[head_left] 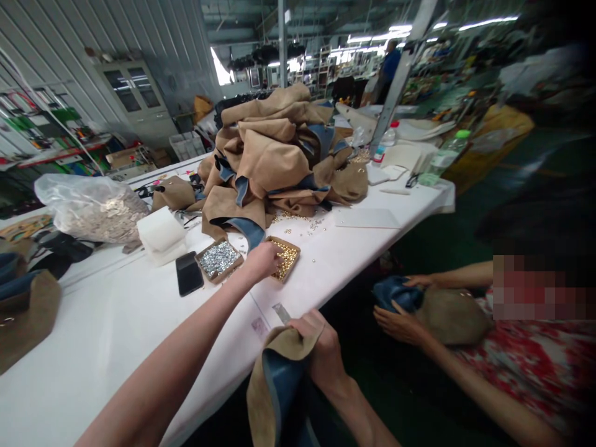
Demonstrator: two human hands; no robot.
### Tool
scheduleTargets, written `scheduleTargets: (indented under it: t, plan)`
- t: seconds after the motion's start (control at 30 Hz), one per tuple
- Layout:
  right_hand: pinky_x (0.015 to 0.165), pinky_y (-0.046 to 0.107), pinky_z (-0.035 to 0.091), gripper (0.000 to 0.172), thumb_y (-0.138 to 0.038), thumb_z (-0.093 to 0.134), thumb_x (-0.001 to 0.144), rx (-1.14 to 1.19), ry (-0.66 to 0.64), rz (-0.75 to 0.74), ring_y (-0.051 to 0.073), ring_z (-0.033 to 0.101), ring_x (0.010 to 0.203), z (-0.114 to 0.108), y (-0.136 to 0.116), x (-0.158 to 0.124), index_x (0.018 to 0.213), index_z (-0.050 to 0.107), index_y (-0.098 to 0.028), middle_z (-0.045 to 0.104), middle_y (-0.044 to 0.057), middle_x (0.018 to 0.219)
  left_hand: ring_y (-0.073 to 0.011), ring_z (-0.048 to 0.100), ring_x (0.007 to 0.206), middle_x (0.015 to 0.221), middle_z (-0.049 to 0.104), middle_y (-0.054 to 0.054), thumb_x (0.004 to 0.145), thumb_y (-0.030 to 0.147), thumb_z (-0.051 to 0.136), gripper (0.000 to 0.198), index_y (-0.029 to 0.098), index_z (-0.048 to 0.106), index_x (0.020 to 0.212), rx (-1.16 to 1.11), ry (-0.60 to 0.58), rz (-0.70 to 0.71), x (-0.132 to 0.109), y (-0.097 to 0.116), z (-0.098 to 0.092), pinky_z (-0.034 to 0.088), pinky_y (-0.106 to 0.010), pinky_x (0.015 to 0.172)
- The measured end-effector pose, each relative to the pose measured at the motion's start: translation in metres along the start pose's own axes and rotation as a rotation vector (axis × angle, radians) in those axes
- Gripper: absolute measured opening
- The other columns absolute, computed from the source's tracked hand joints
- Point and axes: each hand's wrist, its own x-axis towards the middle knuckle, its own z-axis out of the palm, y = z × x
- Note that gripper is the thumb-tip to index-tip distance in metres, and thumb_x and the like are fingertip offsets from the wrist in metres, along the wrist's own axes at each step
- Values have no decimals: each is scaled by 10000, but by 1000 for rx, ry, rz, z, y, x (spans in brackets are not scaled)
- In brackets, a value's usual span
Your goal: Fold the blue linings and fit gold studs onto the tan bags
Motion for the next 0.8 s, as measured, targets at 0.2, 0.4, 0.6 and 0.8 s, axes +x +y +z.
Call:
scheduleTargets:
  t: [0.2,0.4,0.6,0.8]
  plan:
    - [733,372,402,188,-196,698,1116,20,-12,28,238,581,862,-1,-1,1,937,743,-231,622,41,825,-255,716,973,1076,772,-124,981,171,681,198,210,844,876,85,-25,-5,14,-16,29,494,-339,815]
    - [730,371,411,161,-215,693,1115,-8,-5,-5,238,574,852,-2,1,1,972,767,-231,633,45,818,-253,719,977,1097,784,-151,1007,111,603,270,170,842,898,129,7,7,10,-26,35,508,-354,877]
    - [774,373,438,171,-256,671,1146,12,-23,-18,232,586,883,-3,3,-6,1097,829,-211,675,57,857,-291,704,1086,1071,810,-191,1025,66,585,264,128,833,960,89,82,13,-2,-14,17,468,-437,1048]
    - [762,383,462,185,-301,703,1121,-63,15,-31,235,574,848,-16,-4,-18,1103,858,-202,693,58,823,-182,673,857,975,819,-77,1119,330,662,255,153,842,1084,-632,267,-18,-84,31,-1,497,-328,839]
